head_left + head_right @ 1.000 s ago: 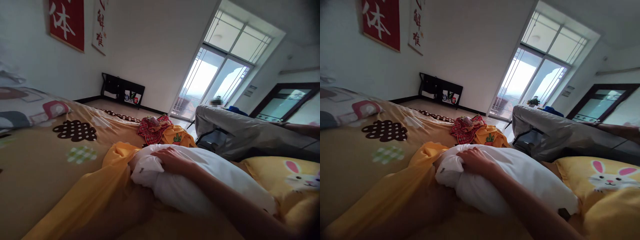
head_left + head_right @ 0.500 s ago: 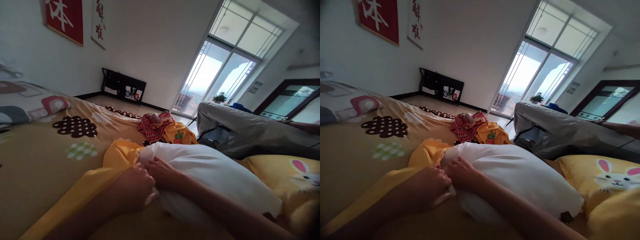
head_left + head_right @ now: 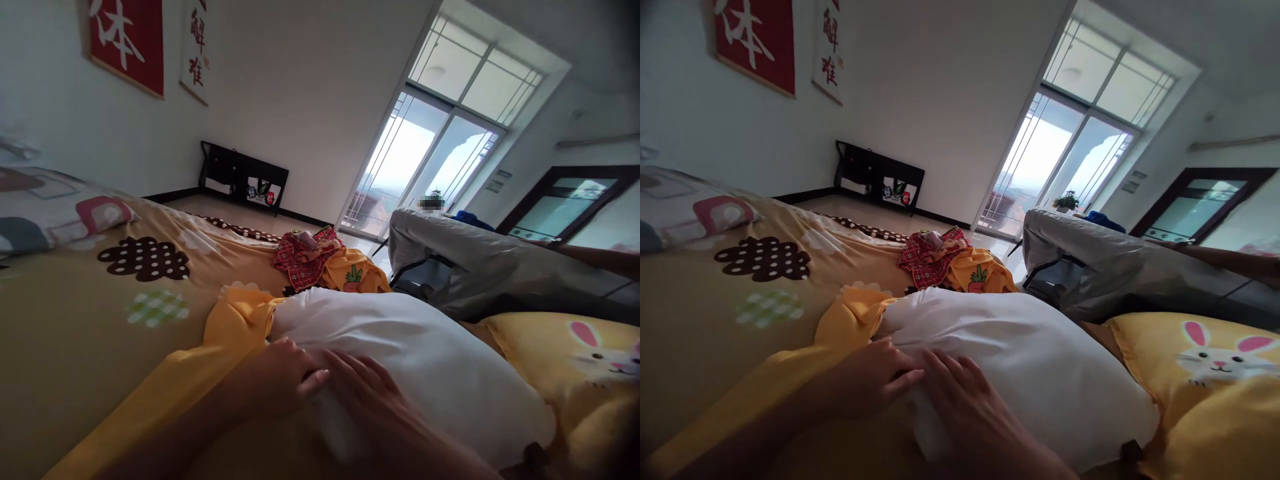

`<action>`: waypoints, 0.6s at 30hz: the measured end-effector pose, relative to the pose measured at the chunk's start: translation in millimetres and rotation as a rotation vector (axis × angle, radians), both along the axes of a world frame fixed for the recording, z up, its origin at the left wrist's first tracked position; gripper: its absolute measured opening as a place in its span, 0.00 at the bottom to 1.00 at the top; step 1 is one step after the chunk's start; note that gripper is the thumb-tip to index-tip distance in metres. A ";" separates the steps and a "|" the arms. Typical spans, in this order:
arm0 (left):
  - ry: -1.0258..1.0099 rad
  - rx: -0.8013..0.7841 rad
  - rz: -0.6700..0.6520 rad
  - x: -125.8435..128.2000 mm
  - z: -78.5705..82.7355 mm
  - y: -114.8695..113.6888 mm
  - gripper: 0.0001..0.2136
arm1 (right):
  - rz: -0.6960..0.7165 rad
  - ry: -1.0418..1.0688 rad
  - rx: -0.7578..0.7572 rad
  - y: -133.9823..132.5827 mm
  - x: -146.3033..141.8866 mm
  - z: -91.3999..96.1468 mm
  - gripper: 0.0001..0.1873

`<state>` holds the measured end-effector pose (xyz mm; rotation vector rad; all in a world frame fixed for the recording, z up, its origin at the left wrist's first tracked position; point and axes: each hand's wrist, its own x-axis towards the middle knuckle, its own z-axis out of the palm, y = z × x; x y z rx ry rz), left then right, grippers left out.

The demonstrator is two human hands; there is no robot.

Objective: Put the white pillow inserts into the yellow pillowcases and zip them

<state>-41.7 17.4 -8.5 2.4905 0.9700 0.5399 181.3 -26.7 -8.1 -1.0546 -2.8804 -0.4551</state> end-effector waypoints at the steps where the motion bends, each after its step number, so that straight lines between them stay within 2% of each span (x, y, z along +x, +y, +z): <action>1: 0.019 0.030 0.005 0.3 0.2 0.5 0.19 | 0.009 -0.044 0.116 -10.3 14.3 -7.1 0.42; 4: 0.062 0.076 0.024 2.3 1.4 1.0 0.18 | -0.044 -0.156 0.342 -28.6 47.3 -25.0 0.42; 7: 0.093 0.088 0.017 0.9 3.0 -2.3 0.17 | -0.136 -0.121 0.354 -20.8 55.2 -26.8 0.44; 10: 0.184 0.119 -0.029 -2.4 4.6 -11.5 0.12 | -0.066 -0.095 0.162 10.2 44.1 -8.8 0.45; 13: 0.288 0.081 -0.081 2.5 5.4 -24.0 0.09 | -0.022 -0.041 -0.096 47.1 25.3 19.9 0.37; 16: 0.235 0.056 -0.097 20.7 5.7 -35.0 0.07 | 0.019 -0.008 -0.282 74.1 3.0 44.6 0.28; 18: 0.171 0.063 -0.094 36.3 7.9 -39.7 0.08 | 0.053 -0.013 -0.353 84.2 -10.0 53.1 0.24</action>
